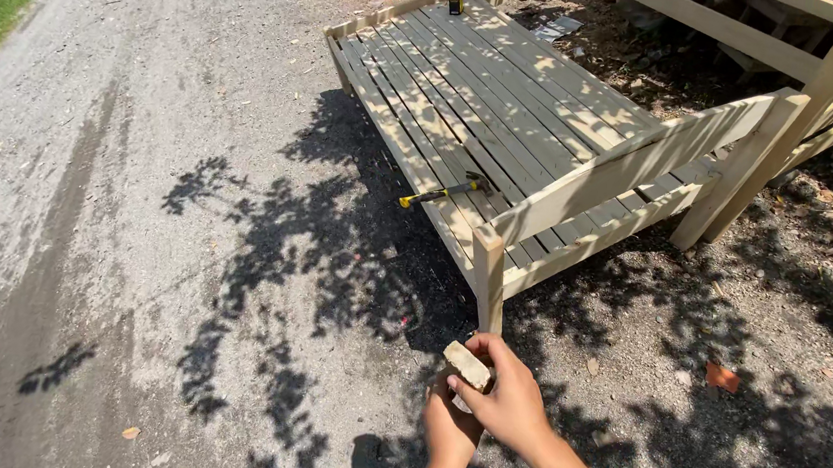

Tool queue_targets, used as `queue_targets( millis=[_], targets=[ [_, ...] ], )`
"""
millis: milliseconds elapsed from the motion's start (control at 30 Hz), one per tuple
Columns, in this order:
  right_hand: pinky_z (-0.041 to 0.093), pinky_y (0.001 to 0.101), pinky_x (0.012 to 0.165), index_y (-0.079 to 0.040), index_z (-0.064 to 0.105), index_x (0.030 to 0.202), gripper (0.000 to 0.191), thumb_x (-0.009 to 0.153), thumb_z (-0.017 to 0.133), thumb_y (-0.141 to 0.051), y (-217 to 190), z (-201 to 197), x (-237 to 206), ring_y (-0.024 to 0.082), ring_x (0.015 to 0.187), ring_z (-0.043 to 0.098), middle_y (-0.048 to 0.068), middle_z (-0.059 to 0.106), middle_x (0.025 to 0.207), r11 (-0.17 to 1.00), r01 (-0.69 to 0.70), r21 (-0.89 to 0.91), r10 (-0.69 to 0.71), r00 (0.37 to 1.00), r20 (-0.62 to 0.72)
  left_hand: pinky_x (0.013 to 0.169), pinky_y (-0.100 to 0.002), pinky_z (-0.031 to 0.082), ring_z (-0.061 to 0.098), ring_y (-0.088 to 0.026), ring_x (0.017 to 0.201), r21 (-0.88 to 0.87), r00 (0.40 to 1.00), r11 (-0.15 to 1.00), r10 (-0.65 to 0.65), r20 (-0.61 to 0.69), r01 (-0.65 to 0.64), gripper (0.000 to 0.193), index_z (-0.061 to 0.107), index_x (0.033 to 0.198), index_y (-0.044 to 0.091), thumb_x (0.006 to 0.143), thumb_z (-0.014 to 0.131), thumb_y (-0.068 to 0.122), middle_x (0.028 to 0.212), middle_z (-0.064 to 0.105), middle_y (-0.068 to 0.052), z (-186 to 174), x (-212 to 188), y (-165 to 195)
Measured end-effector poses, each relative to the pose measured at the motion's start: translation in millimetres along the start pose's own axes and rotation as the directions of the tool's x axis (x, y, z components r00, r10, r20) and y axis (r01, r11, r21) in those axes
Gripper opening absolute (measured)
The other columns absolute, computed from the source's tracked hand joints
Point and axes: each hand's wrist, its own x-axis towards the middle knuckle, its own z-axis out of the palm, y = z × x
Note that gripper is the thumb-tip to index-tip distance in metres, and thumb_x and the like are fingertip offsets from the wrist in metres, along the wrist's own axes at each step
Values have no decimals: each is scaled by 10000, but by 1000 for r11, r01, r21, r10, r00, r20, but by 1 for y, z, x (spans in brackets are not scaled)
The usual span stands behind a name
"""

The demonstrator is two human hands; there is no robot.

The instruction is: The person hammers nails into slatted wooden bed frames laid on the ground, taking nails from a cardboard box and driving them into the frame rails. They move around the frames, reposition nails by hand, and continue hammering along the slats.

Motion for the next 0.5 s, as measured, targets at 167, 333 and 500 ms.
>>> queue_targets(
  millis=[167, 333, 500],
  targets=[
    [542, 391, 899, -116, 587, 1267, 646, 688, 862, -199, 28, 43, 112, 271, 1083, 700, 105, 715, 1156, 993, 111, -29, -110, 993, 40, 900, -375, 549, 679, -245, 1055, 33, 997, 998, 60, 52, -61, 380, 649, 1175, 42, 835, 740, 184, 1133, 649, -102, 8, 128, -47],
    [543, 412, 891, -115, 655, 1222, 556, 713, 839, -240, 57, 104, 258, 318, 1035, 684, 116, 712, 1073, 989, 149, -16, -145, 979, 143, 983, -378, 531, 621, -257, 1148, -595, 987, 788, -140, 78, 159, 418, 624, 1259, 15, 899, 674, 221, 1214, 585, -128, 15, 284, -65],
    [546, 405, 854, -131, 697, 1241, 510, 745, 758, -229, 47, 158, 400, 324, 1001, 682, 108, 718, 1032, 985, 167, 37, -171, 950, 262, 950, -399, 481, 573, -251, 1110, 278, 995, 955, 91, 40, -99, 520, 579, 1280, 56, 811, 751, 200, 1147, 590, -88, -8, 422, -68]
  ],
)
